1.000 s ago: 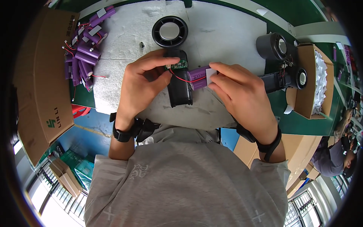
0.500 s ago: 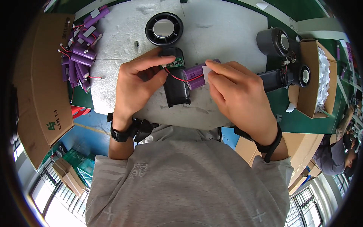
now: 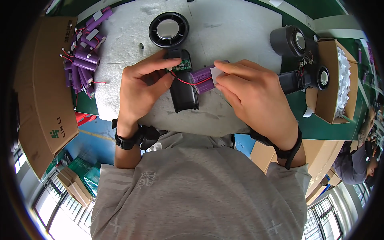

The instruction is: The person connects a battery pack to a circuit board, inserts them into a handheld fan housing, and then removes them to repeat the process with a different battery pack.

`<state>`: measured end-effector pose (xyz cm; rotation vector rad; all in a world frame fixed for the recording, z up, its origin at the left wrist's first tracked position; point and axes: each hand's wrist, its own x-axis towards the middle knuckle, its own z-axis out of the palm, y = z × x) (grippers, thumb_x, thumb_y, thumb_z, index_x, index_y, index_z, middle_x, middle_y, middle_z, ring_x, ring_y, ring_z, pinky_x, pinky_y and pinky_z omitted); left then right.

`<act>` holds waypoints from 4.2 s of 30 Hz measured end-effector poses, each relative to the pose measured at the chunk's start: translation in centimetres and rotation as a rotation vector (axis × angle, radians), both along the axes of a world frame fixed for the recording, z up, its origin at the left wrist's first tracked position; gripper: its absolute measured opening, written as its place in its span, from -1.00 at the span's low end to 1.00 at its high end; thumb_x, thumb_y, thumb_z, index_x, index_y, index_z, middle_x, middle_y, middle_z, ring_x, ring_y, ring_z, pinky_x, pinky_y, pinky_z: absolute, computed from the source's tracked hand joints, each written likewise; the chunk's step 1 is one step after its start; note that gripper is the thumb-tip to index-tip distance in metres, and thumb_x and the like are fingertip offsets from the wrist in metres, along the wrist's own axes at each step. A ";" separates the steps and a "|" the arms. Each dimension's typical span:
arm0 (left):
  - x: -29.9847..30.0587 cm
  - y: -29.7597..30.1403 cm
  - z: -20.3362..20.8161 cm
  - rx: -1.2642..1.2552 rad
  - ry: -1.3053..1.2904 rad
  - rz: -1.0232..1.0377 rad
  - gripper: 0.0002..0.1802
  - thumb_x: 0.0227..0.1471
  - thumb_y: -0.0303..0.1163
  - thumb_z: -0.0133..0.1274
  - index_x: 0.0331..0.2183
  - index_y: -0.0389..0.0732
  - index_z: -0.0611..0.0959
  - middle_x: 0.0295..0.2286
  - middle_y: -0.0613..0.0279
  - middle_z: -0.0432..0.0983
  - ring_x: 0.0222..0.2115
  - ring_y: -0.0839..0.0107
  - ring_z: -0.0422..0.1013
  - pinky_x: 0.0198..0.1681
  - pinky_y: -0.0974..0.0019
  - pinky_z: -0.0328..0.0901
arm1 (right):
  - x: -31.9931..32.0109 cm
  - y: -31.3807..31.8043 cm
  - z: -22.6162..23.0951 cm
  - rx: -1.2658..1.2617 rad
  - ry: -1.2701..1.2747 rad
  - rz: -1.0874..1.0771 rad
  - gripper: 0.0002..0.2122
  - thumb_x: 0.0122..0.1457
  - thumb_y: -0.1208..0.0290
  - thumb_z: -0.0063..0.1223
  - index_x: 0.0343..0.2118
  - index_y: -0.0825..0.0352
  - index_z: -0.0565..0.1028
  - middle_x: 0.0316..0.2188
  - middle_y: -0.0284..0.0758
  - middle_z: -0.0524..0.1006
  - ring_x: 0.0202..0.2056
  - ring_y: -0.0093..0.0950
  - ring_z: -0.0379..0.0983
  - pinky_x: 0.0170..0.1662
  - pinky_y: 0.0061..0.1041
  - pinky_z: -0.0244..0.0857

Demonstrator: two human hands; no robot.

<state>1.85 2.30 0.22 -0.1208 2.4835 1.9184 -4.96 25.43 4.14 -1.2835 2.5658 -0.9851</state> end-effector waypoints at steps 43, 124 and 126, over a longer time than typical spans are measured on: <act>0.1 -0.9 -0.6 0.017 0.010 0.022 -0.64 -0.15 -0.67 0.17 -0.24 -0.16 0.73 -0.41 0.33 0.58 -0.57 0.69 0.37 -0.48 0.55 0.29 | 0.2 -1.9 0.6 0.042 -0.043 0.072 -0.52 -0.16 0.64 0.26 -0.07 0.29 0.49 -0.08 -0.27 0.47 -0.10 -0.32 0.43 -0.13 -0.45 0.35; -0.4 -1.5 0.1 -0.288 0.248 -0.207 -0.60 -0.04 -0.67 0.10 -0.11 -0.20 0.67 -0.09 -0.14 0.52 -0.26 0.21 0.59 -0.21 0.37 0.49 | 2.1 -2.5 -2.8 -0.201 -0.161 0.176 -0.45 -0.34 0.60 0.42 -0.14 0.50 0.53 0.04 -0.02 0.37 -0.23 -0.32 0.45 -0.16 -0.42 0.47; -0.4 -1.5 0.0 -0.284 0.248 -0.205 -0.61 -0.04 -0.67 0.10 -0.11 -0.20 0.67 -0.09 -0.14 0.52 -0.26 0.21 0.59 -0.21 0.37 0.49 | 2.3 -2.6 -2.8 -0.185 -0.131 0.173 -0.45 -0.35 0.60 0.42 -0.14 0.50 0.53 0.03 0.00 0.38 -0.23 -0.30 0.45 -0.17 -0.42 0.48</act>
